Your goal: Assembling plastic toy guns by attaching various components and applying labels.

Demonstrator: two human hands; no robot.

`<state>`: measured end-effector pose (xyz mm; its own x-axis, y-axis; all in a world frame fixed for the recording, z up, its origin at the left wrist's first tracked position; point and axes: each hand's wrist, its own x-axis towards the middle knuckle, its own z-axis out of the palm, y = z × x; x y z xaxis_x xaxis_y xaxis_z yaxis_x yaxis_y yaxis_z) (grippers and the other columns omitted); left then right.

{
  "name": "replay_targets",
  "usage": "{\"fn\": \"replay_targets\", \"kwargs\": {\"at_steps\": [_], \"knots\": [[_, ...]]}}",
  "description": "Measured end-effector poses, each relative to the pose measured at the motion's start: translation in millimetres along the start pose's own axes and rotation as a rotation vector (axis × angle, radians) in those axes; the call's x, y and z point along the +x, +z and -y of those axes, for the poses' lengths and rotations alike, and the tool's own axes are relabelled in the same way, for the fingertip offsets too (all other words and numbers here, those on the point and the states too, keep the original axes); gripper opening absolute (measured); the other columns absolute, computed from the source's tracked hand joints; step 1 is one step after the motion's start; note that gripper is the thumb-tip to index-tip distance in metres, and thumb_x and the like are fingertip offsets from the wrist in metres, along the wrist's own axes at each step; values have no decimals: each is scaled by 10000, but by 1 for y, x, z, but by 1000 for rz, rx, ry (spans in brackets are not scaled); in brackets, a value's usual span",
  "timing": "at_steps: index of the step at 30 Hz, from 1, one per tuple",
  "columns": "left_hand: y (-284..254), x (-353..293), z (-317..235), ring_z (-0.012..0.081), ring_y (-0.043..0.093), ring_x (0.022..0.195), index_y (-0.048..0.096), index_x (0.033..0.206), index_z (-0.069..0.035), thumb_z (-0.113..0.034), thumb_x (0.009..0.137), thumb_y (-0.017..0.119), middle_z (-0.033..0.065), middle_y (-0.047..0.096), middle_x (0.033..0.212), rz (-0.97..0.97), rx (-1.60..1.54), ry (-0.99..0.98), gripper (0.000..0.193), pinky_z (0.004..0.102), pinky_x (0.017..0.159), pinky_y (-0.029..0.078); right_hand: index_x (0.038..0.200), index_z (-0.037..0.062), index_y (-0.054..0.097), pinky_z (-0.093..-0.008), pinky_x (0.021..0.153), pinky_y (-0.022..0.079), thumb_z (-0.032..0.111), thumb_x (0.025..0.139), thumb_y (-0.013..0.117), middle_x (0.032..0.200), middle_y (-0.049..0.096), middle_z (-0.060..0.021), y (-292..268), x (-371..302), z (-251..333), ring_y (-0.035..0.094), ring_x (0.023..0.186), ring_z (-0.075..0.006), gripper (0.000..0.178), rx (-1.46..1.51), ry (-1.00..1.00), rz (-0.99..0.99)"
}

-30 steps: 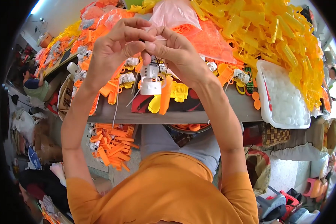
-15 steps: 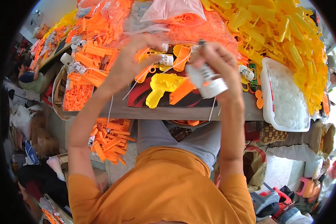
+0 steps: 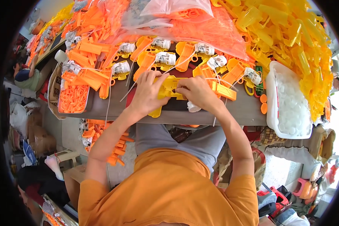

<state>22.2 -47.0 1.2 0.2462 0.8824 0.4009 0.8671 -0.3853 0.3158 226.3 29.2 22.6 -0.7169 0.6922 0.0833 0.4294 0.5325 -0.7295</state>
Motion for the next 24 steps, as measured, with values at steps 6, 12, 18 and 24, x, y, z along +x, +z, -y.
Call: {"fn": "replay_targets", "kwargs": {"at_steps": [6,12,18,24], "knots": [[5,0,-2,319,471,1149,523,1293,14,-94,669,821,134,458,1194,-10,-168,-98,700,414,956,426,824,-18,684,-358,642,493,122,823,698,724,638,-132,16,1,-8,613,673,-251,141,-83,-75,-130],[5,0,-2,317,469,1152,519,1299,14,-96,678,820,130,452,1179,-13,-185,-107,699,422,938,427,793,3,684,-378,787,472,137,807,721,881,662,-97,21,-7,-3,608,857,-248,140,-61,-8,-183],[5,0,-6,311,467,1142,515,1304,15,-100,678,822,130,451,1177,-9,-157,-113,706,424,924,426,776,13,686,-390,912,411,142,817,714,925,667,-66,28,-12,-2,584,938,-240,138,-87,-2,-225],[5,-1,-11,313,478,1120,520,1290,2,-89,669,821,129,461,1173,-21,-102,-111,696,417,888,427,765,11,678,-393,938,390,148,819,708,927,668,-56,27,-13,3,579,919,-241,150,-119,4,-213]]}}
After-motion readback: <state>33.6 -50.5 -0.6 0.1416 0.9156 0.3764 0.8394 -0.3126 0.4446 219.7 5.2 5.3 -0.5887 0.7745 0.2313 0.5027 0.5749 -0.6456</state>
